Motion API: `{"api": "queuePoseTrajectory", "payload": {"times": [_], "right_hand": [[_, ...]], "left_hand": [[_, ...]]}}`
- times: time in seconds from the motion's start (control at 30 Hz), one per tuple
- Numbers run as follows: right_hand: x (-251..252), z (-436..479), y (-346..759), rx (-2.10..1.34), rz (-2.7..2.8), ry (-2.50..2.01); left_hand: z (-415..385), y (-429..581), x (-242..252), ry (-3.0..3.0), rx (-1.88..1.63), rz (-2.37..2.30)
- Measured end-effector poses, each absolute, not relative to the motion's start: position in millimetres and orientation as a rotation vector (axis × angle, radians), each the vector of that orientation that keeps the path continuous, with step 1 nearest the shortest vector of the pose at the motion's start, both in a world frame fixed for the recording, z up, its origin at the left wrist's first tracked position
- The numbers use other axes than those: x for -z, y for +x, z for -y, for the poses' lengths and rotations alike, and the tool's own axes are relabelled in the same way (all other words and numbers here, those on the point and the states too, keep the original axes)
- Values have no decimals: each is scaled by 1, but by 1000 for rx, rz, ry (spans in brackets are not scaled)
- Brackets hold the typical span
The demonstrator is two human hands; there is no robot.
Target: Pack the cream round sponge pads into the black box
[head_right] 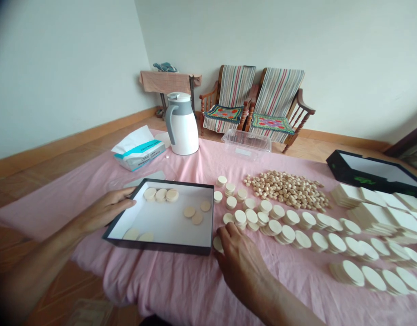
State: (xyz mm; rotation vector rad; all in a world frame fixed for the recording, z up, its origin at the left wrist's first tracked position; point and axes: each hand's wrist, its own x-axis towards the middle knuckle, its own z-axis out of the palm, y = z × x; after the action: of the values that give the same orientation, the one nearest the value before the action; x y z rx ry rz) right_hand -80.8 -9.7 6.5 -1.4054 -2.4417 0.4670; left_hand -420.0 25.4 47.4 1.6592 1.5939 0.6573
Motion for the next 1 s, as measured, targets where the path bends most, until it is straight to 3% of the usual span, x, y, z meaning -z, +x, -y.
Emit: {"api": "queuePoseTrajectory", "payload": {"times": [0.2, 0.37, 0.57, 1.0], "right_hand": [[-12, 9, -72, -408, 2409, -1387], [-58, -8, -75, -296, 2282, -1318], [-99, -32, -154, -277, 2556, -1000], [-62, -61, -241, 14, 2879, -786]], "left_hand": [[-20, -422, -49, 1697, -681, -1550], [-13, -420, -48, 1667, -722, -1486], [-9, -397, -45, 1620, -808, -1371], [-4, -395, -33, 1673, -790, -1450]]}}
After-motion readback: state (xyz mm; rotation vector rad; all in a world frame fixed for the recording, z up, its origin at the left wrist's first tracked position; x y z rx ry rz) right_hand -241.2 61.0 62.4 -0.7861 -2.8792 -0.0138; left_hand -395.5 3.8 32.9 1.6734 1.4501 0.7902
